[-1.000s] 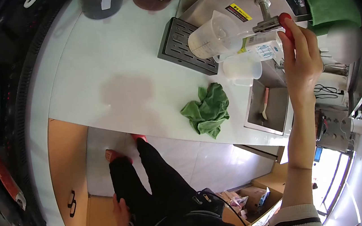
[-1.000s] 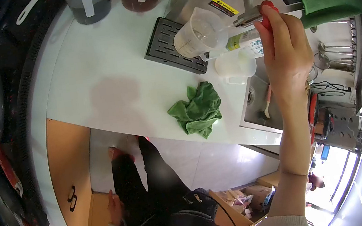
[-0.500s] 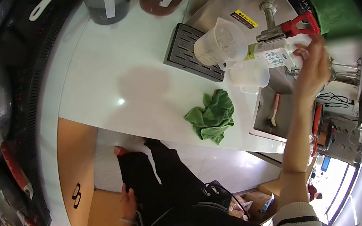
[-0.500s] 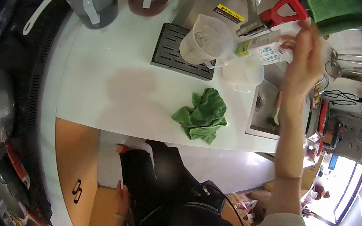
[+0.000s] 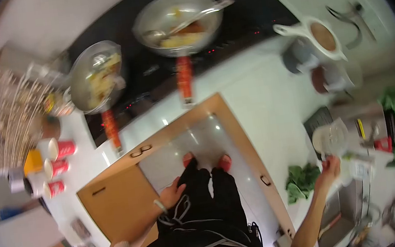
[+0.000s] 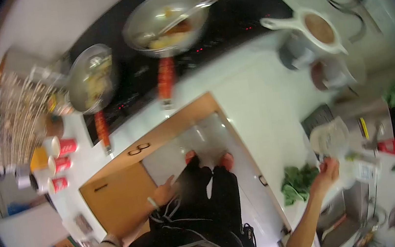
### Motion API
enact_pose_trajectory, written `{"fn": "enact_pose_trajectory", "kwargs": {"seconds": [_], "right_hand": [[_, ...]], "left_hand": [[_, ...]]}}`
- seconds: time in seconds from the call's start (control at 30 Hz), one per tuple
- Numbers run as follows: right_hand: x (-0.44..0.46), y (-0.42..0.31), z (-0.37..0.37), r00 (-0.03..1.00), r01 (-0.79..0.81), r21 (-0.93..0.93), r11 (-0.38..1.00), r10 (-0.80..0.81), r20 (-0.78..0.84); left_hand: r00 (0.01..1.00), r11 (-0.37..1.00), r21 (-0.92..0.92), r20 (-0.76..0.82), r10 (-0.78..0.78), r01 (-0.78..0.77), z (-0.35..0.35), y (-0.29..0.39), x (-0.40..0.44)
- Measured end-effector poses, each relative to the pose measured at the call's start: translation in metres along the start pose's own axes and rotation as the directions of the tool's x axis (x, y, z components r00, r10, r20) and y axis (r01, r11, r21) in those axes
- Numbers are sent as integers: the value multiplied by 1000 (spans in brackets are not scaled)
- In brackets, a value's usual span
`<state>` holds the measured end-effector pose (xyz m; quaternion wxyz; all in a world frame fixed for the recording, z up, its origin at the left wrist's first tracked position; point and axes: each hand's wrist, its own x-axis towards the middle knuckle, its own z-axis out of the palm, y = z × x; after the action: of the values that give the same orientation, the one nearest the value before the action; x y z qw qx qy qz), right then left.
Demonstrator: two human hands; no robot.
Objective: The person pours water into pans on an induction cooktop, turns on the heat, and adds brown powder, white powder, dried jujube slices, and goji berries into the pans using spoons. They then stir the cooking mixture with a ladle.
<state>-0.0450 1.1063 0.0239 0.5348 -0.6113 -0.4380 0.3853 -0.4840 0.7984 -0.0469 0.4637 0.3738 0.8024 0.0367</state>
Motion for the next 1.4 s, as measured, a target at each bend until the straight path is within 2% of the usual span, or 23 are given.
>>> {"fn": "enact_pose_trajectory", "kwargs": {"seconds": [0.1,0.13,0.27,0.4,0.5,0.57,0.7,0.73,0.77,0.97,1.07,1.17,1.4], "right_hand": [[-50,-58,43,981,-4,84,996,-12,195],[-65,-75,53,962,-13,105,994,-16,272],[-129,-136,113,888,-147,183,972,48,458],[-184,-203,193,726,-191,195,962,5,688],[-207,-249,258,621,-269,118,956,78,780],[-215,-269,304,563,-164,127,978,-13,827],[-200,-287,386,410,158,102,982,-160,898],[-199,-294,404,412,231,57,971,-151,899],[-198,-301,420,413,302,12,953,-142,900],[-168,-299,491,291,657,20,754,-278,915],[-166,-297,507,276,706,-21,707,-248,929],[-156,-287,517,235,811,-32,584,-275,932],[-164,-278,524,213,888,-70,455,-269,939]], "left_hand": [[996,998,-3,-61,59,-59,16,-53,10],[998,1000,-20,-68,-13,11,-4,-42,-2],[993,995,-100,-111,-33,22,3,-94,-4],[987,980,-183,-126,-100,76,-8,-131,-11],[975,969,-235,-181,-127,83,-5,-165,-16],[966,959,-266,-208,-152,93,-3,-181,-21],[946,936,-326,-237,-219,135,4,-207,-30],[940,929,-341,-247,-235,143,8,-212,-31],[942,920,-362,-228,-246,153,9,-216,-35],[948,858,-470,-123,-294,205,14,-242,-46],[943,829,-517,-112,-313,214,20,-253,-48],[939,809,-540,-95,-331,231,19,-257,-51],[942,820,-530,-103,-319,219,19,-264,-52]]}}
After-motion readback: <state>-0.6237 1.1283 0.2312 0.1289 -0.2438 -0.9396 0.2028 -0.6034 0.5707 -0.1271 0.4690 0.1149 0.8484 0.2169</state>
